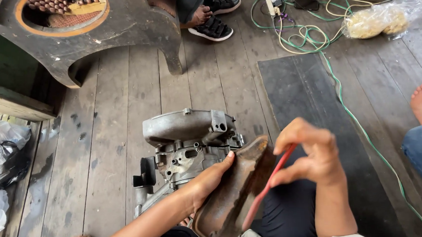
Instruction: Cleaning a metal engine cover using a small brush to remove dirt or rust while sitting on the floor.
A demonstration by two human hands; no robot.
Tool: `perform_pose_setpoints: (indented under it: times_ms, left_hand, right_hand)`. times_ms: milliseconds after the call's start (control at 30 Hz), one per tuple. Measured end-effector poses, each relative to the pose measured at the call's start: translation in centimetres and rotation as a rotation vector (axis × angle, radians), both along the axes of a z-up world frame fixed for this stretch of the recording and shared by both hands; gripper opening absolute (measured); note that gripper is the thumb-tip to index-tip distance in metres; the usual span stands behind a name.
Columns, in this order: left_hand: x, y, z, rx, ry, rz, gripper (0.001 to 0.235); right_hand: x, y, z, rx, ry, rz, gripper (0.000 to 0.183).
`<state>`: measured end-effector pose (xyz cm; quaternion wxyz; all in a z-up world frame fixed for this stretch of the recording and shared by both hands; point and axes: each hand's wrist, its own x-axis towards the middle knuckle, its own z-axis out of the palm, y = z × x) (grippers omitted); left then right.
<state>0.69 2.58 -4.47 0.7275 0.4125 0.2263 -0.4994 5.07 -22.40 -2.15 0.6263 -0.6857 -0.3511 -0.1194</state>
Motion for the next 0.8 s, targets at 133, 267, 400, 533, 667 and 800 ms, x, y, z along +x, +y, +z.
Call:
perform_pose_setpoints:
  times_ms: [133,267,400,533,667,800]
  left_hand:
    - [0.3,-0.5,2.1,0.306,-0.032,-0.078,0.069]
    - [0.9,-0.9,3.0,0.358,-0.071,-0.079,0.070]
    - [0.8,-1.2,3.7,0.335,-0.105,-0.055,0.067]
    - [1.0,-1.4,3.9,0.354,-0.143,-0.104,0.067]
    - [1.5,-1.3,3.4,0.310,-0.164,-0.050,0.067]
    - [1.3,-1.6,3.7,0.328,-0.166,-0.061,0.071]
  right_hand:
    - [2.6,-1.6,-0.3,-0.067,0.108,-0.267,0.090]
    - [1.3,-0.4,0.1,-0.094,0.078,-0.250,0.092]
    - [-0.9,0.5,-1.5,-0.016,0.053,-0.112,0.096]
    - [2.2,-1.6,-1.0,0.054,0.065,-0.269,0.096]
    - [1.4,-0.6,-0.8,0.024,0.078,-0.315,0.099]
    - [-0.3,0.3,-1.2,0.010,0.067,-0.115,0.093]
